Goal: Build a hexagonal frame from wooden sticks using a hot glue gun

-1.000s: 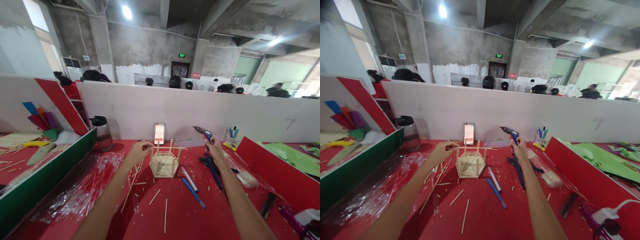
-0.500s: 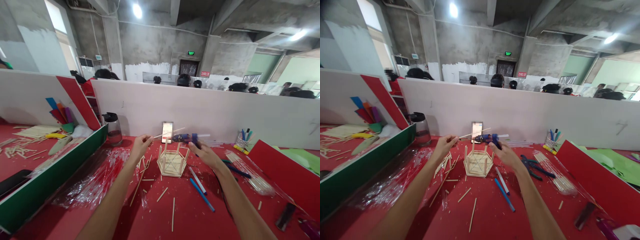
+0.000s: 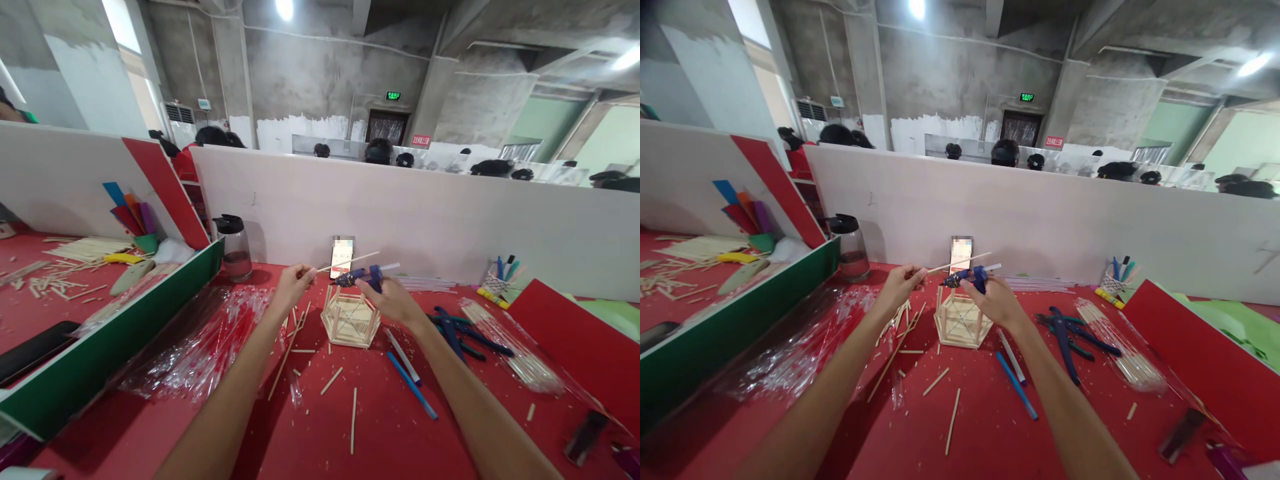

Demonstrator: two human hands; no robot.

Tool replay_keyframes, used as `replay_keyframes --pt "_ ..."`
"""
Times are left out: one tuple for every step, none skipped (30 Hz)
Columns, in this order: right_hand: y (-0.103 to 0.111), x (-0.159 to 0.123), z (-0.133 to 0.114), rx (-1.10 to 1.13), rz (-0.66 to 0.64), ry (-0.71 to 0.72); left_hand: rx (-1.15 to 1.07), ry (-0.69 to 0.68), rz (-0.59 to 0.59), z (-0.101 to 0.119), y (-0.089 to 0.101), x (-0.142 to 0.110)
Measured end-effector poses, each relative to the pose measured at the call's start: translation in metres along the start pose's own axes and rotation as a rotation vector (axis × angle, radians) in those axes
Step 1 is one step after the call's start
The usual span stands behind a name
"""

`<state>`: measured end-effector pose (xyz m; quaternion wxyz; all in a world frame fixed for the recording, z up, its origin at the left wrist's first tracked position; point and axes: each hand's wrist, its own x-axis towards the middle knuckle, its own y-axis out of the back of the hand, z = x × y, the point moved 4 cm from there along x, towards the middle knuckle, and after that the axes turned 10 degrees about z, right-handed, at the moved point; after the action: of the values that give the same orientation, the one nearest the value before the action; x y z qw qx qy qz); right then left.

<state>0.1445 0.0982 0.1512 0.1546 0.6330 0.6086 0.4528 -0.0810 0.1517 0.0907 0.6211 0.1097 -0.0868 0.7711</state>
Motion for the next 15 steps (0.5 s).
replay_keyframes --pt "-0.0003 0.0003 0.0006 -0.011 0.003 0.002 0.002 0.0 0.0 0.0003 0.0002 -0.0001" --pt "-0.0003 0.0006 0.0015 -0.019 0.012 0.003 0.003 0.0 -0.001 0.0006 0.0003 -0.0002" --pt "-0.0003 0.0009 0.0026 -0.022 0.022 0.0 0.004 -0.002 -0.002 0.0009 0.0003 -0.0003" --pt "-0.0004 0.0012 0.0037 -0.022 0.03 -0.004 0.005 -0.004 -0.003 0.0012 0.0003 -0.0004" --pt "-0.0006 0.0014 0.0046 -0.02 0.035 -0.006 0.006 -0.007 -0.004 0.0015 0.0003 -0.0005" --pt "-0.0007 0.0017 0.0051 -0.015 0.038 -0.006 0.007 -0.01 -0.005 0.0017 0.0002 -0.0007" --pt "-0.0009 0.0018 0.0052 -0.01 0.039 -0.003 0.007 -0.012 -0.006 0.002 0.0001 -0.0008" --pt "-0.001 0.002 0.0051 -0.01 0.041 0.001 0.008 -0.015 -0.006 0.0021 0.0 -0.0009" --pt "-0.0012 0.0021 0.0047 -0.014 0.042 0.006 0.009 -0.017 -0.007 0.0023 -0.0001 -0.001" --pt "-0.0013 0.0022 0.0043 -0.02 0.042 0.011 0.01 -0.02 -0.008 0.0024 -0.0002 -0.001" --pt "-0.0013 0.0023 0.0038 -0.028 0.045 0.016 0.011 -0.023 -0.009 0.0025 -0.0003 -0.001" --pt "-0.0014 0.0024 0.0035 -0.036 0.048 0.022 0.012 -0.026 -0.011 0.0027 -0.0003 -0.0011" --pt "-0.0014 0.0024 0.0031 -0.041 0.05 0.027 0.013 -0.03 -0.012 0.0028 -0.0002 -0.0011" --pt "-0.0015 0.0024 0.0029 -0.043 0.053 0.032 0.013 -0.033 -0.012 0.0029 -0.0001 -0.0012" --pt "-0.0015 0.0024 0.0029 -0.043 0.055 0.032 0.012 -0.035 -0.011 0.0029 0.0001 -0.0012"
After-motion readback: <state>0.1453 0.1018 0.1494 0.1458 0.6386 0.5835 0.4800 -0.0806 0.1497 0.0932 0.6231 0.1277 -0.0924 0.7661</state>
